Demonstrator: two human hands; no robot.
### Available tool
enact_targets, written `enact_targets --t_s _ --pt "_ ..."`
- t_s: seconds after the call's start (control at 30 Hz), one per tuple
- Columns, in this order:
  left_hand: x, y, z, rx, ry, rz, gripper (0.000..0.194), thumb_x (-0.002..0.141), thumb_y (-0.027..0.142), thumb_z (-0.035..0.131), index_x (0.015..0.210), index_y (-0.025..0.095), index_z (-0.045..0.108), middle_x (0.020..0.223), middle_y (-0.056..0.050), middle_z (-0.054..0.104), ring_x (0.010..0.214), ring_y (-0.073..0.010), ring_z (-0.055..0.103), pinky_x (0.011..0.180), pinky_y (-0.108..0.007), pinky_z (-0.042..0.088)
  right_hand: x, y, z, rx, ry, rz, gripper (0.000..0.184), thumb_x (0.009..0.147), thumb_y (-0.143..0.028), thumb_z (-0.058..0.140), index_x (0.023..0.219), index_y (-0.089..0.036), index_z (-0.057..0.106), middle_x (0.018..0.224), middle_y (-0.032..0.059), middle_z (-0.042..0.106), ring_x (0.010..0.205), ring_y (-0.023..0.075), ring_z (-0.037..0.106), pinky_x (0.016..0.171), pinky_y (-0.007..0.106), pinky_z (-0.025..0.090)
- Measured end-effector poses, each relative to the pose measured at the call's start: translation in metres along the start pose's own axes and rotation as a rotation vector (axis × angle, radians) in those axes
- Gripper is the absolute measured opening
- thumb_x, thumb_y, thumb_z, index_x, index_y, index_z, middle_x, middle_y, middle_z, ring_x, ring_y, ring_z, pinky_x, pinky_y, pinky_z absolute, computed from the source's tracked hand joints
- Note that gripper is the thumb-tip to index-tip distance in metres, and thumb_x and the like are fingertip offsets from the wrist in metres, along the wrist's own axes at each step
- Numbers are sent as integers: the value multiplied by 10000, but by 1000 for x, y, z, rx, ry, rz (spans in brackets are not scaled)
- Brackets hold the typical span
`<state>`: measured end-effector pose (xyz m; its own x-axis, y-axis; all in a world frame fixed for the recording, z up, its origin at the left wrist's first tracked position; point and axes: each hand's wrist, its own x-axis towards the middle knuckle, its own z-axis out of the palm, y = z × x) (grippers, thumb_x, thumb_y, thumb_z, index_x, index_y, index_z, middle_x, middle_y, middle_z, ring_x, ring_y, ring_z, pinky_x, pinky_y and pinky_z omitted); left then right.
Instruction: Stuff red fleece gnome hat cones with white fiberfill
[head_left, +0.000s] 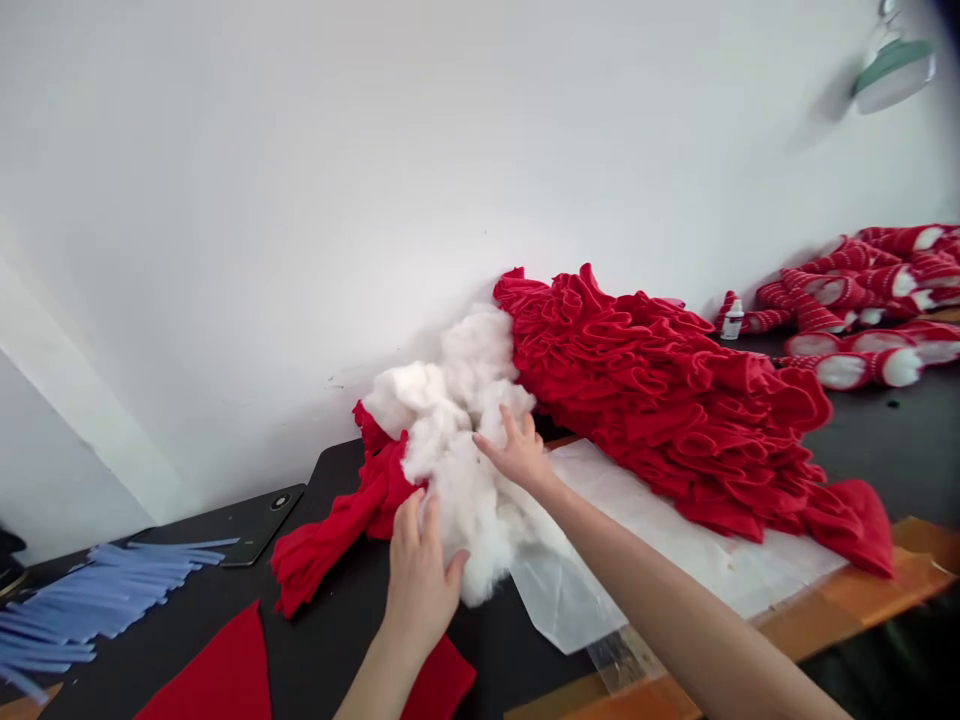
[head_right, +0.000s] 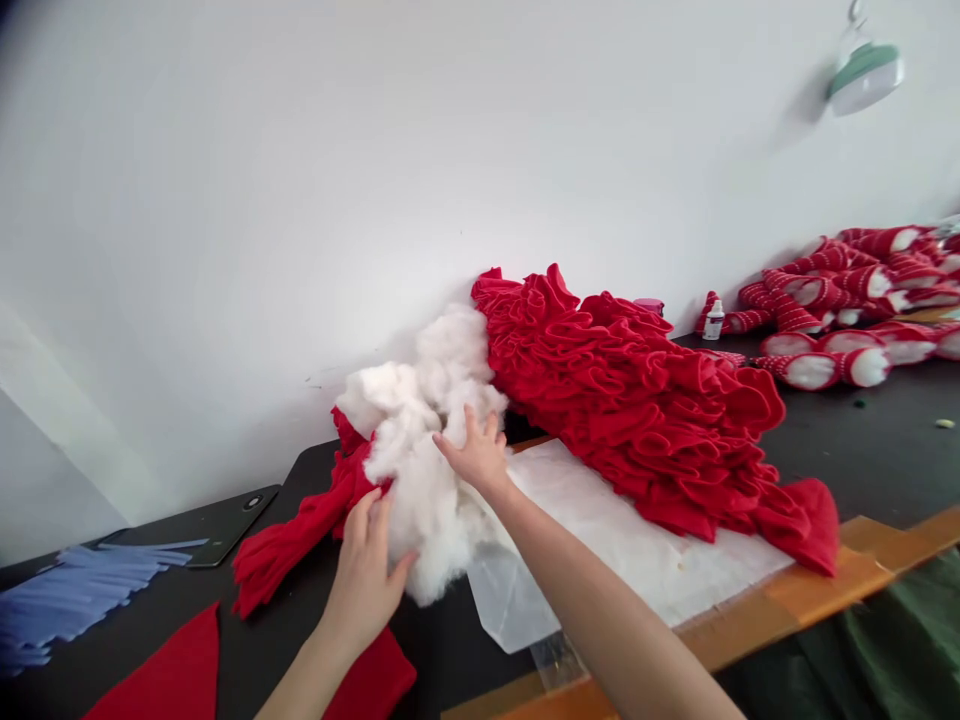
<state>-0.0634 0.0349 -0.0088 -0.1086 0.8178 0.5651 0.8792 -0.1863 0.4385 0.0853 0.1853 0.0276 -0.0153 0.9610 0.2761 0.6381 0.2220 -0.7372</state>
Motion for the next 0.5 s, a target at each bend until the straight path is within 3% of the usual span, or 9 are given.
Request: enact_targets --t_s 0.07,0.13,0.23,0.33,0.43,0.5 --pt "19 11 15 -98 -33 8 562 740 234 564 1282 161 431 1399 -176 357 1328 -361 267 1047 -562 237 11 3 21 44 -46 20 602 721 -315 656 1280 -177 481 1411 222 322 1251 427 358 949 573 324" --pt "37 20 35 -213 -71 7 652 699 261 629 1309 175 418 1435 -176 339 1352 -374 222 1074 -557 161 13 18 32 103 -94 10 366 663 -143 639 1029 -135 628 1223 193 529 1128 364 496 941 497 359" --pt "59 29 72 -269 -137 26 845 600 297 724 1356 179 365 1465 -185 311 1366 -402 169 1080 -577 42 8 44 32 246 -106 -22 188 643 -89 574 811 -142 640 998 121 637 1007 272 564 923 387 389" --pt "72 33 108 -207 -129 -1 890 562 290 740 1356 134 369 1429 -227 355 1348 -440 182 1066 -595 -2 -1 59 22 466 -93 -27 220 687 -194 552 895 -184 623 913 51 670 893 217 600 816 323 457" --pt "75 36 133 -155 -122 -40 719 597 234 703 1271 110 484 1266 -254 523 1302 -458 270 1057 -603 20 -8 66 5 711 -63 27 307 672 -329 579 941 -181 589 787 27 684 725 206 628 651 306 497" --pt "74 36 140 -130 -142 -31 576 625 191 666 1186 108 562 1139 -238 604 1292 -444 297 1059 -597 30 -8 69 -15 857 -5 72 397 638 -387 616 976 -187 555 770 23 686 672 205 635 598 306 501"
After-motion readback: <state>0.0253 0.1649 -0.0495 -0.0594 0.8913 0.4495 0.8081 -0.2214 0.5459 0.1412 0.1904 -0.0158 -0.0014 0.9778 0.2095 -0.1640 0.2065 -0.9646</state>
